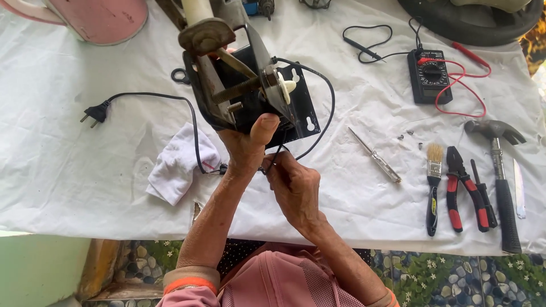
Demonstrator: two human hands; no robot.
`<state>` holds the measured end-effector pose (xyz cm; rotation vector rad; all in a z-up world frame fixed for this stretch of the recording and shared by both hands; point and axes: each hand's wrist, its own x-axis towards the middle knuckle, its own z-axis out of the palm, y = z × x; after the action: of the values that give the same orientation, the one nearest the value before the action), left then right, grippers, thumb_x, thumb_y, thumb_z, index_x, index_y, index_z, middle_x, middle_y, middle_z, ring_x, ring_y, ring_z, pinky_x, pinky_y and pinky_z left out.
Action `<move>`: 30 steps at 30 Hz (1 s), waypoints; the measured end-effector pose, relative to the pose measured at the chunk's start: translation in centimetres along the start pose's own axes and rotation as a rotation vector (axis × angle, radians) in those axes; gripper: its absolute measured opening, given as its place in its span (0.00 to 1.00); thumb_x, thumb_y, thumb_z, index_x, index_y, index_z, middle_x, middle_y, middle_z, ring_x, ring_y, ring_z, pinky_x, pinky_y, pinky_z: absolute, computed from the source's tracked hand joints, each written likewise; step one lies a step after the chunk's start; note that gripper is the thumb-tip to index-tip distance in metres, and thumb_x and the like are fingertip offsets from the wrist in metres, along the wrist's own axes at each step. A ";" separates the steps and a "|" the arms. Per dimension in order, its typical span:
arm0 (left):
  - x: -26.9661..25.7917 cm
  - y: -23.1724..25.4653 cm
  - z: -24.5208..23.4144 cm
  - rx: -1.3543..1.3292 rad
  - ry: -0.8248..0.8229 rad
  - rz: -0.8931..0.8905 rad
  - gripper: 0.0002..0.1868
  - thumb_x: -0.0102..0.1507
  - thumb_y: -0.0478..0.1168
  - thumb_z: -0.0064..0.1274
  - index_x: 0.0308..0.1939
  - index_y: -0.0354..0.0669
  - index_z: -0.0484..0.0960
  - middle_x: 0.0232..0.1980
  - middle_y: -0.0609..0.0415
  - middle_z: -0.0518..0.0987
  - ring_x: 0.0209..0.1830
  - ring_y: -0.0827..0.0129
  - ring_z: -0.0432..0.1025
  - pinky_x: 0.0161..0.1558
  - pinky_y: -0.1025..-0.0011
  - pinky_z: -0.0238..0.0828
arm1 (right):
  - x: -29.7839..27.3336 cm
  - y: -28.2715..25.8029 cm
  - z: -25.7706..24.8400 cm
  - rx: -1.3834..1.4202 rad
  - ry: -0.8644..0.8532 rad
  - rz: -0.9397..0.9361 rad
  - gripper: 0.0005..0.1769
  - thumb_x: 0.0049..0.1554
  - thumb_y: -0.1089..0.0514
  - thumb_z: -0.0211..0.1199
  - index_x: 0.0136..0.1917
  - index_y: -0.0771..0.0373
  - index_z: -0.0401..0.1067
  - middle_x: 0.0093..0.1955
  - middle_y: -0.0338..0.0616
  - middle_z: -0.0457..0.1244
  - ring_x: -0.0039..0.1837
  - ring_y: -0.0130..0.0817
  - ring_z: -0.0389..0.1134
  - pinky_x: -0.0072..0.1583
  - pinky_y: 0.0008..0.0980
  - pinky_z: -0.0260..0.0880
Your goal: The person uses a screwdriver to remove screws from a black electrical device, likely a motor or pump, placed on a white cloth. They manipulate the device, turning it over to access different sides, and continue to unscrew components while various tools and a multimeter are visible on the table.
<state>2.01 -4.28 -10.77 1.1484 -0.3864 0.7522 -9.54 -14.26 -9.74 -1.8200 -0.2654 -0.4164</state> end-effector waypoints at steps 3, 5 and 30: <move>0.4 0.6 0.3 -0.003 -0.021 -0.046 0.51 0.55 0.36 0.75 0.75 0.38 0.58 0.49 0.47 0.77 0.36 0.73 0.70 0.39 0.75 0.80 | 0.0 -0.5 -0.7 0.071 -0.011 0.002 0.08 0.64 0.65 0.58 0.51 0.63 0.78 0.24 0.41 0.64 0.25 0.32 0.66 0.33 0.25 0.68; 1.0 1.9 1.0 -0.012 -0.027 -0.037 0.52 0.55 0.37 0.75 0.75 0.39 0.56 0.51 0.47 0.76 0.38 0.71 0.71 0.42 0.74 0.80 | -0.3 -0.8 -1.7 0.045 0.012 0.009 0.08 0.64 0.63 0.59 0.51 0.60 0.79 0.23 0.38 0.64 0.25 0.30 0.65 0.33 0.24 0.68; 9.4 6.0 8.0 -0.424 -1.495 -0.475 0.46 0.64 0.64 0.57 0.79 0.51 0.55 0.68 0.45 0.77 0.67 0.56 0.78 0.68 0.58 0.79 | 7.4 -0.1 -13.5 0.336 -0.333 0.157 0.49 0.46 0.46 0.75 0.73 0.56 0.54 0.64 0.43 0.59 0.68 0.38 0.63 0.63 0.38 0.71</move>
<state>5.13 -7.27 2.29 1.1408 -1.3601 -0.7230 -4.78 -27.45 -3.31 -1.5574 -0.3929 0.0450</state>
